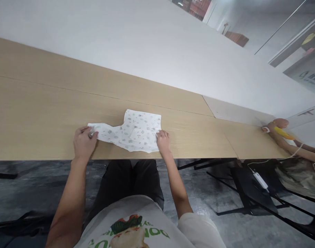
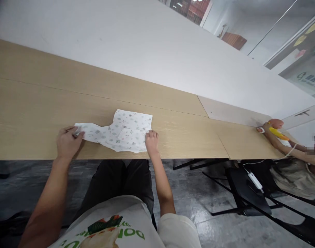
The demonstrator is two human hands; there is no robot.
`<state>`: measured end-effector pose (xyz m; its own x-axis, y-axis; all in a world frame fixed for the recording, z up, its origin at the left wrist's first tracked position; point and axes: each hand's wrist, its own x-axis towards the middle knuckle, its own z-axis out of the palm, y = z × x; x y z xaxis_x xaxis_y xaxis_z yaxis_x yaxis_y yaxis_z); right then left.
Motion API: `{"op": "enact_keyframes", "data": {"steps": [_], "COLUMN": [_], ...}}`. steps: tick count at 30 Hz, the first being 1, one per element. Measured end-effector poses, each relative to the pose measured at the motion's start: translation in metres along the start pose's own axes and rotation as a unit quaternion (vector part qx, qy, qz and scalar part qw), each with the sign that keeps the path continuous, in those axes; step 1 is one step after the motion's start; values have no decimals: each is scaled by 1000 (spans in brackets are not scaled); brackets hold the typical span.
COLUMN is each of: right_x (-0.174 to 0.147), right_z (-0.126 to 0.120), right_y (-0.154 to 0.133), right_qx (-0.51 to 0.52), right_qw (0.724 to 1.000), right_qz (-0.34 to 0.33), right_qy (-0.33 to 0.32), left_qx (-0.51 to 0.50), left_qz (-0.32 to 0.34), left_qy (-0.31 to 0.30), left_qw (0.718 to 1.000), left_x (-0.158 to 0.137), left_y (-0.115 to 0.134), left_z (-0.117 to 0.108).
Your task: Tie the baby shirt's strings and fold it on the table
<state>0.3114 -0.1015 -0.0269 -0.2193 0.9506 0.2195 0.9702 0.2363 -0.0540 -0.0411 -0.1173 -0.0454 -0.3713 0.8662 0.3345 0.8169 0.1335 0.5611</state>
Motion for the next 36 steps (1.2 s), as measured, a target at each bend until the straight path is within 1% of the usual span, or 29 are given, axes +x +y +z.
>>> {"op": "enact_keyframes", "data": {"steps": [2,5,7,10,13,15,17,19,20,21,22,23,24,25,26,27,28,29,30,31,32,34,36], "right_x": [1,3,5,7,9,9,11,13,15,18,21,24,28,31,35,38,41,44,46,48,49,51,52], "right_z": [-6,-14,-17,-17,-14,-13,-14,-16,-18,-20,-22,-24,-25,-25,-25,-24,-23,-21,-18,-16,-14,-9,-4], "right_y": [-4,-12,-18,-24,-23,-19,-15,-14,-15,-19,-24,-30,-36,-43,-50,-56,-60,-62,-63,-63,-61,-55,-49], "right_qx": [-42,-99,-124,-138,-131,-111,-63,33,104,189,285,384,479,561,625,672,701,716,720,716,707,675,633], "right_qw": [999,994,991,987,985,987,993,997,993,982,959,923,877,825,774,730,699,681,675,677,686,717,754], "right_qz": [-11,-24,-29,-52,-84,-87,-74,-52,-38,-21,0,24,49,76,101,120,136,148,158,166,171,173,172], "right_qy": [-16,-37,-47,-57,-70,-77,-72,-49,-32,-13,3,9,5,-7,-22,-33,-39,-37,-30,-25,-26,-36,-44], "left_qx": [-29,-83,-142,-258,-357,-403,-437,-456,-460,-461,-461,-458,-450,-437,-417,-392,-364,-333,-297,-259,-220,-150,-108], "left_qz": [-13,11,18,-16,-62,-66,-44,-6,20,52,89,125,161,191,218,241,260,275,287,291,289,266,219], "left_qy": [38,89,124,169,191,190,178,153,134,111,87,69,50,38,27,18,12,6,3,0,-2,0,6], "left_qw": [999,992,982,951,912,893,881,877,877,879,879,877,877,878,882,888,894,902,911,921,932,952,970], "left_x": [8,17,21,24,25,23,18,10,4,-3,-10,-17,-24,-32,-38,-45,-50,-55,-59,-62,-65,-71,-75], "left_y": [7,24,38,62,86,101,116,132,140,148,156,163,169,175,178,180,180,177,172,165,156,134,110], "left_z": [1,0,-2,-5,-7,-7,-7,-3,0,5,10,17,23,29,35,39,43,45,46,46,46,43,40]}}
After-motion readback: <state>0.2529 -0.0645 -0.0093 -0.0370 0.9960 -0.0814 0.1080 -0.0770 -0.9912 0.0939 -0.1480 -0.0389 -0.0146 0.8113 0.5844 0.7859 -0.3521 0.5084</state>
